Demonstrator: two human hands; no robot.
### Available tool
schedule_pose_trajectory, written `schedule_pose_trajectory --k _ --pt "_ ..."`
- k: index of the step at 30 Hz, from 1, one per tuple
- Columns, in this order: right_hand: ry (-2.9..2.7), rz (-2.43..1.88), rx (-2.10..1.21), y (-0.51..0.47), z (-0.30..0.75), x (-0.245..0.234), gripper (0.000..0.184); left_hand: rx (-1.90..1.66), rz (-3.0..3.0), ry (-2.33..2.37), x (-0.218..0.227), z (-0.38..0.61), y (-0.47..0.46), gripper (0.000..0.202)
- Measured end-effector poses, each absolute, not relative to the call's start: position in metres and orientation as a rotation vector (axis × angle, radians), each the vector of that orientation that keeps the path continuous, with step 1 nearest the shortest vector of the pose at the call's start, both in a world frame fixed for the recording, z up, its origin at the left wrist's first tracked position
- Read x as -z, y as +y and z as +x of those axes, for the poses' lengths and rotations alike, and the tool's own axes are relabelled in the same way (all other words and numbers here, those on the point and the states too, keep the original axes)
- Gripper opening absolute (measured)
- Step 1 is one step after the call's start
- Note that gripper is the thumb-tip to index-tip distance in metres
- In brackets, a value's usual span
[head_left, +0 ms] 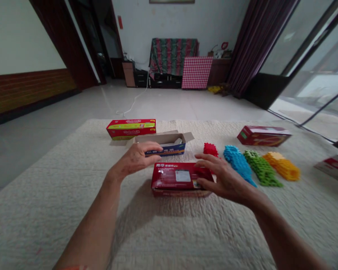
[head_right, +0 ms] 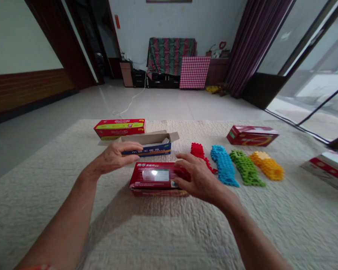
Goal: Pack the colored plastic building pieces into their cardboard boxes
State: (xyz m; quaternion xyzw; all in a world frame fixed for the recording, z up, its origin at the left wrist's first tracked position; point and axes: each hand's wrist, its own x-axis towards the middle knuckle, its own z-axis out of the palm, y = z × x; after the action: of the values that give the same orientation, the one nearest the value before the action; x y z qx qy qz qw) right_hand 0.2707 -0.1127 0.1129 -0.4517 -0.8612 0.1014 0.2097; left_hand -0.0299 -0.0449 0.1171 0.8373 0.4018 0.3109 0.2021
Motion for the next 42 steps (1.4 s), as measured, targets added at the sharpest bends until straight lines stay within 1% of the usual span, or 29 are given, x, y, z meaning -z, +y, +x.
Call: schedule_pose_trajectory --k 2,6,11,14,16,19,22,24,26,30,32,34,36,40,42 --pt "-2.372 -1.286 -0.308 -0.117 0.278 -0.108 0.024 -0.694 2.403 1.062 -0.116 -0.018 -0.062 0.035" --pt "-2.349 -1.292 -0.346 -0.124 0.282 -0.098 0.037 -0.430 2.514 1.016 -0.108 -0.005 -0.082 0.042" --pt "-2.365 -1.272 -0.405 -0.125 0.281 -0.099 0.043 -0.346 2.482 1.155 -0.101 -0.002 -0.091 0.060" --pt "-2.391 -1.308 -0.406 -0.123 0.279 -0.104 0.057 -0.320 2.474 1.166 -0.102 0.001 -0.097 0.064" --pt "-2.422 -1.315 -0.407 -0.121 0.277 -0.106 0.062 -0.299 2.463 1.163 -0.103 0.002 -0.100 0.065" --pt "-2.452 -1.310 -0.392 -0.118 0.274 -0.106 0.060 -0.269 2.450 1.173 -0.105 0.004 -0.102 0.062" --pt "-2.437 -1.302 -0.383 -0.117 0.272 -0.105 0.063 -0.279 2.471 1.158 -0.107 0.005 -0.102 0.057" --pt "-2.427 -1.275 -0.396 -0.117 0.272 -0.105 0.061 -0.271 2.474 1.155 -0.108 0.004 -0.101 0.057" --pt "-2.425 -1.245 -0.396 -0.117 0.271 -0.108 0.055 -0.250 2.469 1.152 -0.108 0.004 -0.100 0.062" --pt "-2.437 -1.265 -0.430 -0.118 0.271 -0.119 0.035 -0.222 2.452 1.151 -0.104 0.001 -0.098 0.072" --pt "-2.448 -1.282 -0.470 -0.119 0.270 -0.123 0.028 -0.221 2.442 1.151 -0.102 0.001 -0.096 0.071" --pt "-2.454 -1.286 -0.483 -0.119 0.270 -0.124 0.024 -0.222 2.438 1.144 -0.102 0.001 -0.096 0.069" --pt "-2.449 -1.280 -0.468 -0.119 0.269 -0.122 0.028 -0.213 2.447 1.147 -0.103 0.002 -0.096 0.067" --pt "-2.434 -1.291 -0.449 -0.120 0.269 -0.117 0.044 -0.191 2.505 1.144 -0.104 0.003 -0.097 0.063" --pt "-2.438 -1.291 -0.443 -0.120 0.269 -0.117 0.044 -0.174 2.518 1.133 -0.103 0.002 -0.097 0.062"
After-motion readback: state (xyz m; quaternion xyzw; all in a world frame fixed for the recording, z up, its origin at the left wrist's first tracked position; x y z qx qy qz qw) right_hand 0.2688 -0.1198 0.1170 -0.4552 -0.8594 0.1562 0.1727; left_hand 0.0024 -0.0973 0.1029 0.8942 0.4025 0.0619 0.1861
